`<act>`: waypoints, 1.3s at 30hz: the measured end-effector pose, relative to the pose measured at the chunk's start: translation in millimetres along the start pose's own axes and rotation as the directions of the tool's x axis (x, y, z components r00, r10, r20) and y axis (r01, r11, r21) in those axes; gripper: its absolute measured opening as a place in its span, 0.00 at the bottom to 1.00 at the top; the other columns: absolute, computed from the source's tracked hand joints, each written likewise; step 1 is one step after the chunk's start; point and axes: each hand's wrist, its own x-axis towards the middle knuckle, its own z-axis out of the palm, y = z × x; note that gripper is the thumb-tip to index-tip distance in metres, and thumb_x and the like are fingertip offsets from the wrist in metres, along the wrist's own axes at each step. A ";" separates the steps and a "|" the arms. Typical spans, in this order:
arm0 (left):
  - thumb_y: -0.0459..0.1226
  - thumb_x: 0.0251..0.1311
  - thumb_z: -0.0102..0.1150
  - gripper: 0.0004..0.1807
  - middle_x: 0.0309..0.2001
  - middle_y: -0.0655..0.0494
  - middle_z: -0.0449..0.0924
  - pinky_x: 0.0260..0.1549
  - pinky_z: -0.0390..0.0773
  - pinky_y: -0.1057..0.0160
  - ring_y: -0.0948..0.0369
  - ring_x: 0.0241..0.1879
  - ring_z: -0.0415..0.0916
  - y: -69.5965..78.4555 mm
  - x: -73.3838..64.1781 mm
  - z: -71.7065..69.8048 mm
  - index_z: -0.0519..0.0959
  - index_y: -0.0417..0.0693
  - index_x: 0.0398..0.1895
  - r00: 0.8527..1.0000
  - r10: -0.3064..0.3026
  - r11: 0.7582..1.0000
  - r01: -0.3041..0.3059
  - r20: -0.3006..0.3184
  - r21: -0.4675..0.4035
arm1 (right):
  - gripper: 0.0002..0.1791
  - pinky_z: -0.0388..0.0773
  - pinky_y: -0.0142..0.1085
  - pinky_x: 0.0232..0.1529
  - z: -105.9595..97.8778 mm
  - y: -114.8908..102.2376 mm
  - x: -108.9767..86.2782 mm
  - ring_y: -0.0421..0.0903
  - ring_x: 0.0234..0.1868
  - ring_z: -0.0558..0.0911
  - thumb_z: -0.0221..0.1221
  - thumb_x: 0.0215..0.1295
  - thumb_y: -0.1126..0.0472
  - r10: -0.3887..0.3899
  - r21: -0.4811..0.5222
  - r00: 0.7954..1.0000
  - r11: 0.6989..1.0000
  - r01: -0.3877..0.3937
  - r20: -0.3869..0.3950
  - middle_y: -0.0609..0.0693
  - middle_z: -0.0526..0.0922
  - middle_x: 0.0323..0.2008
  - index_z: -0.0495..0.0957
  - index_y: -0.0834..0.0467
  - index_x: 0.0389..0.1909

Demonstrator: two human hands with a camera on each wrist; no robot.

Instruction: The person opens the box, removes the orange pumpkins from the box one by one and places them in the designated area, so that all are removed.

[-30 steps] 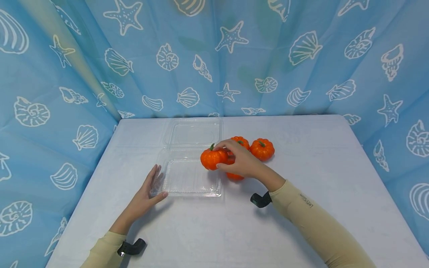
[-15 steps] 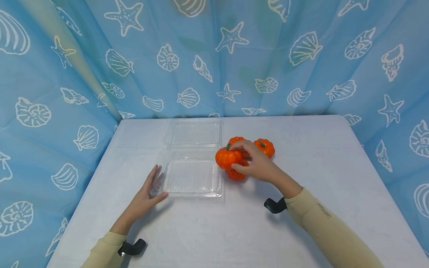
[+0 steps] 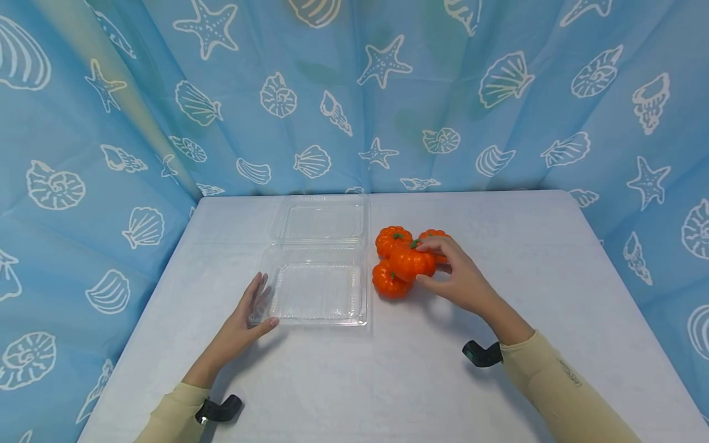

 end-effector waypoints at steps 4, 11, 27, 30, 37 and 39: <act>0.50 0.62 0.69 0.59 0.83 0.56 0.40 0.75 0.47 0.40 0.51 0.80 0.40 1.6 -0.4 -1.0 0.37 0.59 0.84 1.000 -0.003 1.000 0.003 0.002 0.001 | 0.26 0.70 0.18 0.54 -4.2 11.1 -12.9 0.53 0.62 0.72 0.69 0.65 0.62 0.016 -0.009 0.999 1.000 -0.016 -0.037 0.52 0.71 0.63 0.71 0.57 0.61; 0.50 0.62 0.69 0.58 0.83 0.55 0.40 0.75 0.48 0.40 0.50 0.80 0.40 2.4 -0.6 -1.4 0.37 0.57 0.84 1.000 -0.002 1.000 0.002 -0.002 0.010 | 0.28 0.68 0.16 0.54 -5.8 26.7 -32.3 0.31 0.60 0.70 0.69 0.64 0.64 0.045 -0.020 0.995 0.999 -0.047 -0.085 0.54 0.71 0.63 0.70 0.58 0.62; 0.50 0.63 0.68 0.57 0.83 0.53 0.40 0.75 0.47 0.40 0.49 0.80 0.40 0.4 -0.7 -0.4 0.37 0.59 0.84 1.000 0.000 1.000 0.000 -0.002 0.004 | 0.24 0.76 0.56 0.56 5.3 48.5 -38.4 0.55 0.67 0.68 0.72 0.61 0.62 0.021 -0.080 0.996 0.996 -0.027 -0.082 0.56 0.70 0.66 0.76 0.55 0.57; 0.50 0.64 0.68 0.57 0.83 0.53 0.40 0.75 0.46 0.40 0.49 0.80 0.39 0.6 -0.3 -0.4 0.37 0.59 0.84 1.000 0.002 1.000 -0.002 -0.001 0.001 | 0.25 0.74 0.59 0.57 7.5 51.2 -37.7 0.59 0.68 0.67 0.73 0.59 0.64 0.023 -0.077 0.996 0.997 -0.029 -0.088 0.58 0.69 0.67 0.76 0.56 0.56; 0.49 0.63 0.69 0.57 0.83 0.52 0.40 0.75 0.46 0.40 0.49 0.80 0.39 1.3 0.2 -1.7 0.37 0.59 0.84 1.000 0.007 1.000 -0.006 0.010 -0.006 | 0.25 0.70 0.62 0.60 14.1 53.5 -39.2 0.63 0.70 0.64 0.73 0.58 0.67 0.054 -0.056 0.995 0.997 -0.058 -0.084 0.61 0.66 0.68 0.73 0.59 0.53; 0.49 0.63 0.69 0.58 0.83 0.53 0.40 0.75 0.47 0.40 0.49 0.80 0.39 0.7 0.2 -1.7 0.37 0.59 0.84 1.000 0.006 1.000 -0.006 0.009 -0.004 | 0.24 0.69 0.60 0.61 15.2 53.6 -40.3 0.63 0.70 0.64 0.73 0.58 0.66 0.066 -0.058 0.994 0.996 -0.071 -0.084 0.61 0.66 0.68 0.73 0.59 0.53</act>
